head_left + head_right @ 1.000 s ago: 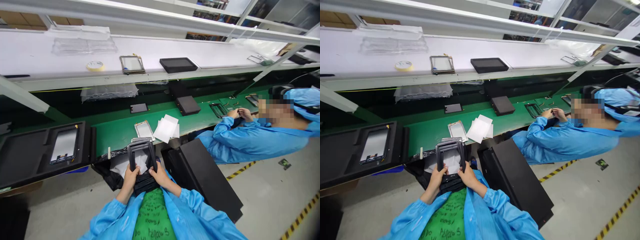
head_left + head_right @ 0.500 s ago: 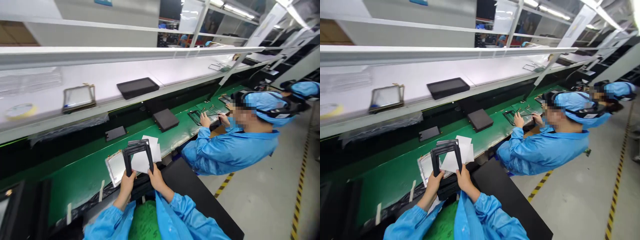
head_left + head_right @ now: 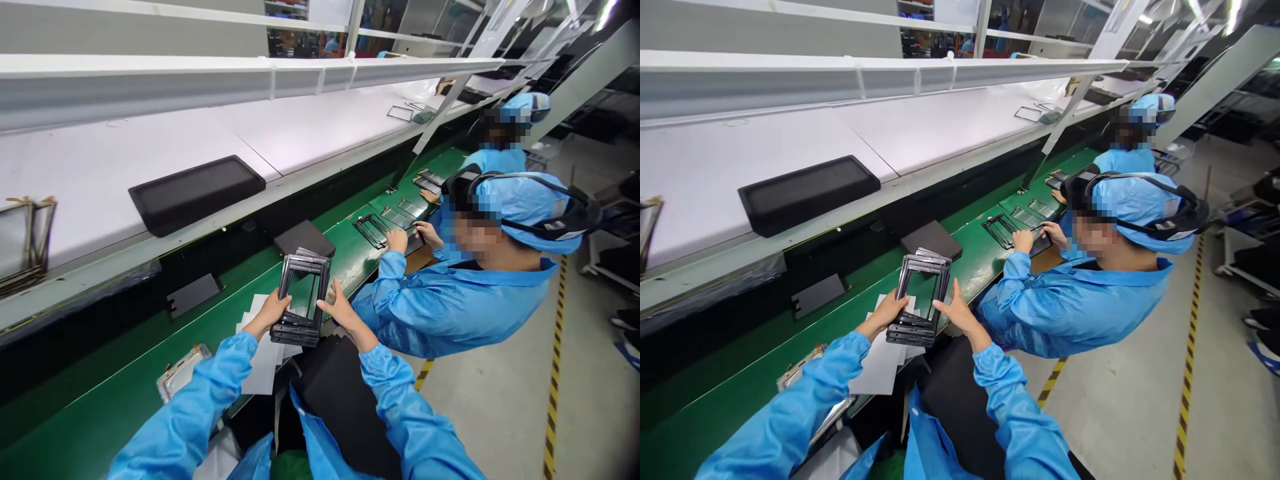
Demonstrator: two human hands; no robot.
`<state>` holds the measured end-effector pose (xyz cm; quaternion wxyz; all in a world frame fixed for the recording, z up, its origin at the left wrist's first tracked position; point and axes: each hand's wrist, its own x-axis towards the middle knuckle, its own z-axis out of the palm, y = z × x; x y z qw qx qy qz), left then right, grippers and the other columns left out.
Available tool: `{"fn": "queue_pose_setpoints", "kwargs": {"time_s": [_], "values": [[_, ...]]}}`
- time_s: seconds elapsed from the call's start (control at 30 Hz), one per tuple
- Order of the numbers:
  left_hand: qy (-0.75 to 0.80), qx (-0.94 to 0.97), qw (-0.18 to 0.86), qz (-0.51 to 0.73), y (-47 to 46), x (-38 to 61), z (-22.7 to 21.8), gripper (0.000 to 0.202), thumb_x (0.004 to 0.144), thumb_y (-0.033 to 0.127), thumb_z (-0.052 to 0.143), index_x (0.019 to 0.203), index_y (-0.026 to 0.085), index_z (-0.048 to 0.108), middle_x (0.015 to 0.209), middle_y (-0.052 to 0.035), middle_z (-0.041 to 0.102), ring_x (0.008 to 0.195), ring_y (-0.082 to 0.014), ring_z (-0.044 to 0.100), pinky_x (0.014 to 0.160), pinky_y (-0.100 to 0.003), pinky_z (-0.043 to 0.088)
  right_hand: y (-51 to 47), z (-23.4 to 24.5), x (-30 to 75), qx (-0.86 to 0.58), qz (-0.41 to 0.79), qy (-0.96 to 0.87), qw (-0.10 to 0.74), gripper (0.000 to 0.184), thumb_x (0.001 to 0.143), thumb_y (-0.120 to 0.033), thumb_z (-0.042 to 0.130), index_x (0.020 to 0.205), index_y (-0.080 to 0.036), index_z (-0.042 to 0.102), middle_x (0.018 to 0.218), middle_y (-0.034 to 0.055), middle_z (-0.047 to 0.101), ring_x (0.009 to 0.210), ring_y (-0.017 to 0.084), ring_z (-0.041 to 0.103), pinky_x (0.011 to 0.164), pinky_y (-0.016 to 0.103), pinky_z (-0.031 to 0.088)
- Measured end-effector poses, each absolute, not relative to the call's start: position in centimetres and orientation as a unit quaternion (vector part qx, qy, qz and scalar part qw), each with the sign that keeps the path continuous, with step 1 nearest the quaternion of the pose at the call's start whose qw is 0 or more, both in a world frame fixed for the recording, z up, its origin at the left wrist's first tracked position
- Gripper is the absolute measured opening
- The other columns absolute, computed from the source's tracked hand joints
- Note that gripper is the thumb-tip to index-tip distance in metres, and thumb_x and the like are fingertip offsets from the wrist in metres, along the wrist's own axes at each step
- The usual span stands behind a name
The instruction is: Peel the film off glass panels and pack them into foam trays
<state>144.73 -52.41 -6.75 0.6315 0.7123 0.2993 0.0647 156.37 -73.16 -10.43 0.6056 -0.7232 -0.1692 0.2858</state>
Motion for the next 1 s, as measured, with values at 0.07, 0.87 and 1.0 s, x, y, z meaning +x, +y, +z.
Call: {"fn": "queue_pose_setpoints", "kwargs": {"time_s": [0.07,0.87,1.0], "values": [[0.269,0.729,0.628,0.039,-51.3,145.0,-5.7,0.021,0.069,0.033,0.073,0.072,0.023,0.056,0.061,0.0031,0.055,0.057,-0.0165,0.05,0.058,-0.029,0.038,-73.1,-9.1,159.2,-0.75,0.205,-0.206,0.594,0.125,0.066,-0.07,0.08,0.163,-0.024,0.015,0.167,0.0174,0.023,0.153,0.033,0.026,0.123,0.059,0.023],[0.099,0.874,0.367,-0.304,-43.0,152.2,-1.9,0.045,0.066,0.043,0.074,0.101,0.022,0.055,0.067,0.0044,0.062,0.065,-0.0204,0.064,0.058,-0.029,0.047,-69.3,-11.0,163.0,-0.585,0.447,-0.158,0.658,0.04,0.056,-0.03,0.09,0.091,-0.02,0.074,0.09,0.0042,0.076,0.09,0.027,0.072,0.085,0.04,0.058],[0.075,0.877,0.36,-0.31,-43.1,154.7,-0.1,0.047,0.062,0.043,0.079,0.1,0.021,0.06,0.073,0.0029,0.066,0.063,-0.0188,0.063,0.058,-0.029,0.047,-70.1,-10.1,162.9,-0.532,0.488,-0.158,0.674,0.041,0.061,-0.034,0.089,0.094,-0.017,0.073,0.09,0.0073,0.077,0.086,0.027,0.073,0.08,0.039,0.058]]}}
